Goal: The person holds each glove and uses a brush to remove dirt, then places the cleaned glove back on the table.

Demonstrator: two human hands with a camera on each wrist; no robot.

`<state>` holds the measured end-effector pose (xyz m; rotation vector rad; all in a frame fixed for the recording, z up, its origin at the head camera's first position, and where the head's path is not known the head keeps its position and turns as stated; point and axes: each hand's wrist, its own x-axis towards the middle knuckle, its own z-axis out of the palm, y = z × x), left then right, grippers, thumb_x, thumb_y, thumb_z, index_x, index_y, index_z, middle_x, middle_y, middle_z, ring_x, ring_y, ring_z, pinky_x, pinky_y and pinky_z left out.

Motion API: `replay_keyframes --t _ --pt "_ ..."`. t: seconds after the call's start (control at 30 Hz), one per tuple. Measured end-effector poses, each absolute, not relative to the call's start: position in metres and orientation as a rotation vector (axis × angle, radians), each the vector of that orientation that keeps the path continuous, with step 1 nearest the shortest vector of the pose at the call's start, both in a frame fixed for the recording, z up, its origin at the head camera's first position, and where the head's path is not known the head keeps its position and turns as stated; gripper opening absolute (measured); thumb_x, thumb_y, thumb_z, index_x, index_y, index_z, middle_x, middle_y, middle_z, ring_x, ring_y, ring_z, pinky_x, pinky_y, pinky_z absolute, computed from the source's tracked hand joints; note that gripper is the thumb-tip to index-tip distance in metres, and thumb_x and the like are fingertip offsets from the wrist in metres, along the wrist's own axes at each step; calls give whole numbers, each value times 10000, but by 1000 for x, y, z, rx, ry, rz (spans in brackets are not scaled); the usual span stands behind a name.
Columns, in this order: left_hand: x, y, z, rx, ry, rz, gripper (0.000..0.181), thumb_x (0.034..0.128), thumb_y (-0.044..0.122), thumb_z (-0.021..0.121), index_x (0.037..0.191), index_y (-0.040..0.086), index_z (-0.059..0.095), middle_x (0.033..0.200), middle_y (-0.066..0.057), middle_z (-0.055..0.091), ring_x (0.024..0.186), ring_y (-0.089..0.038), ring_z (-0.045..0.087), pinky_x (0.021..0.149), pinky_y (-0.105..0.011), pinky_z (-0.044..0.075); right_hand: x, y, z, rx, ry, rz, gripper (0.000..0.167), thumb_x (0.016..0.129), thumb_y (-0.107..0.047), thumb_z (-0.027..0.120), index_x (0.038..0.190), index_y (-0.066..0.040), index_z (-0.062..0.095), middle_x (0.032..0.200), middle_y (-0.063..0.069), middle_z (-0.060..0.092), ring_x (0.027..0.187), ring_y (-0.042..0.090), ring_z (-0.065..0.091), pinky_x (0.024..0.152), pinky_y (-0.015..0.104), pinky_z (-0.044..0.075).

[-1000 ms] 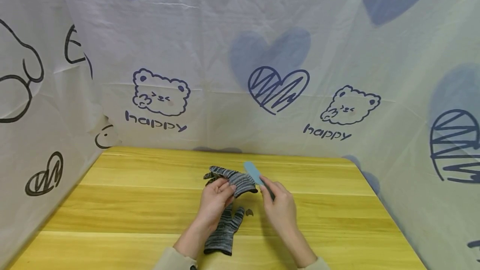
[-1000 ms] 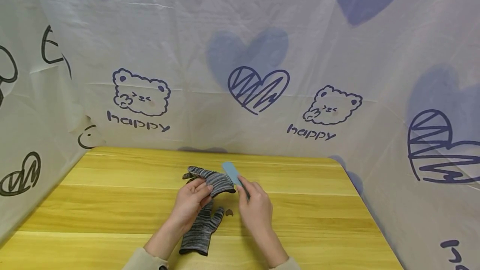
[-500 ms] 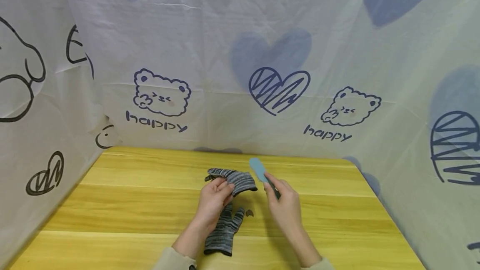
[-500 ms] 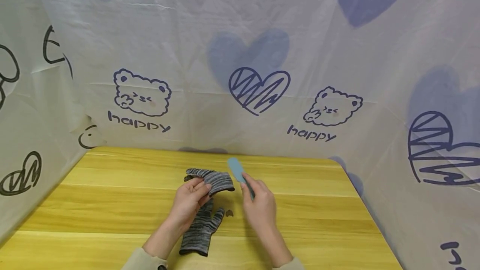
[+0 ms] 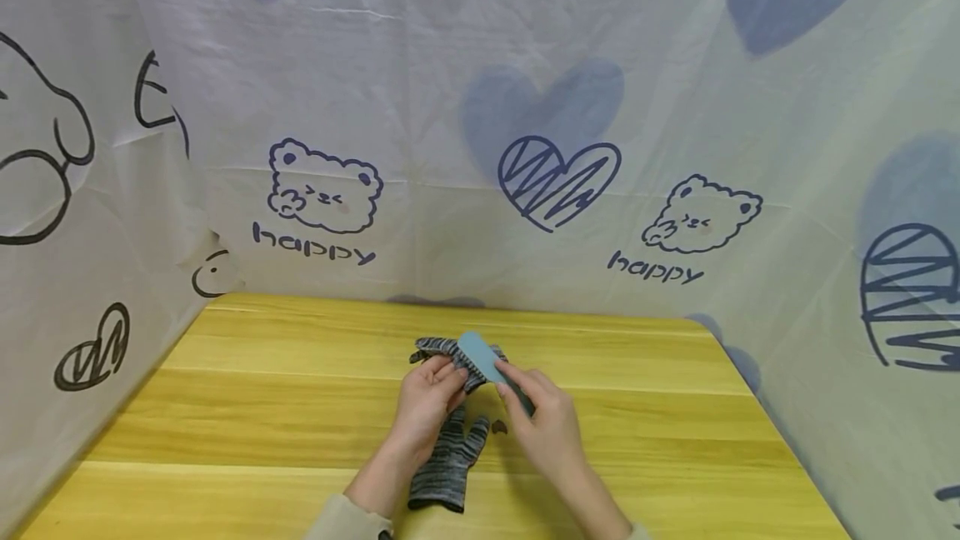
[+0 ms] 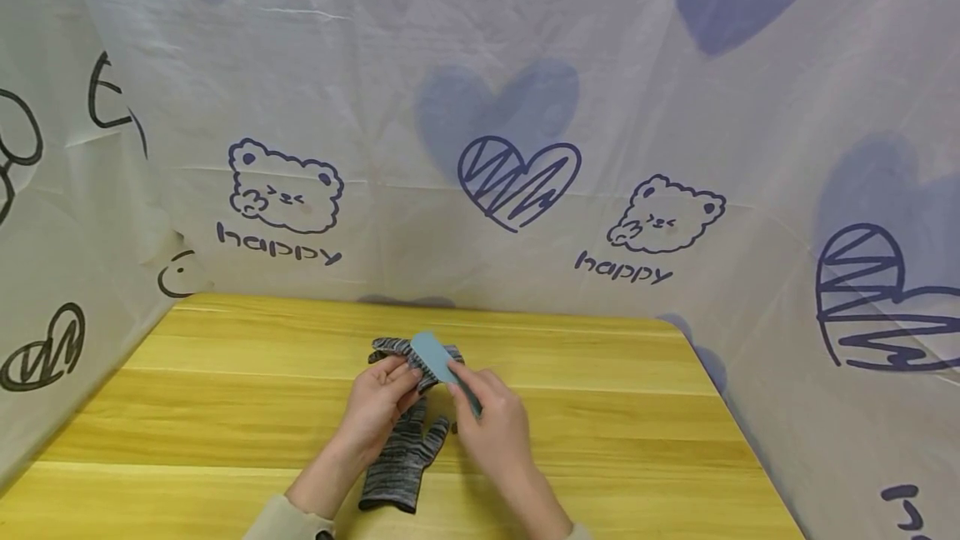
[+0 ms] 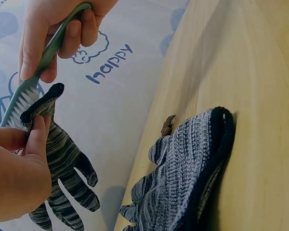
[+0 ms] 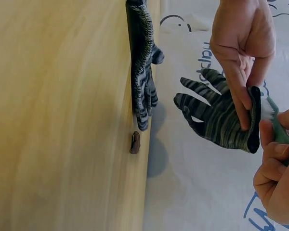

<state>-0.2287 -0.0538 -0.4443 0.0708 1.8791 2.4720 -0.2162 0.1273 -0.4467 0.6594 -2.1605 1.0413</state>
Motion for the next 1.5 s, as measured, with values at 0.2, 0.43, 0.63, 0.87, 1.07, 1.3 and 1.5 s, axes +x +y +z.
replay_keyframes --t 0.2,0.43,0.63,0.87,1.07,1.3,1.5 --pt "-228 -55 -444 81 1873 2471 513 1071 60 545 1492 -182 380 1482 -335 502 1152 -120 655 832 -201 560 -215 125 -448 637 -2203 1045 325 934 -52 770 1258 -63 749 958 38 742 698 46 581 541 230 512" --pt "-228 -54 -443 63 1874 2460 589 1072 57 542 1528 -202 273 1536 -373 400 1390 -379 499 884 -215 555 -217 126 -449 602 -2202 1006 320 924 -56 780 1243 -64 758 939 32 738 677 42 557 531 206 484" --pt "-229 -53 -445 50 1874 2469 631 1064 41 542 1536 -218 213 1554 -411 324 1441 -436 402 898 -223 553 -218 128 -449 592 -2180 966 305 922 -66 784 1226 -68 766 928 24 738 675 51 559 541 185 461" --pt "-228 -53 -446 59 1874 2473 624 1066 41 538 1542 -207 220 1560 -412 315 1450 -441 386 893 -215 549 -221 131 -452 582 -2157 925 304 921 -69 786 1225 -60 766 925 38 742 712 74 610 584 211 505" --pt "-228 -52 -446 73 1875 2472 625 1071 49 536 1544 -206 217 1560 -415 310 1452 -450 375 921 -235 550 -223 132 -454 579 -2141 908 299 917 -61 787 1216 -58 768 921 43 747 722 90 636 594 233 521" --pt "-228 -52 -447 64 1868 2471 616 1073 42 530 1554 -187 223 1571 -401 307 1459 -439 372 926 -234 548 -224 133 -455 561 -2161 922 298 928 -61 778 1226 -51 762 940 54 750 734 99 644 602 243 534" --pt "-228 -52 -446 72 1870 2475 621 1073 37 528 1555 -191 209 1571 -405 297 1460 -439 369 895 -213 545 -223 133 -455 528 -2164 935 295 931 -55 777 1225 -53 764 936 70 746 687 89 604 559 211 499"
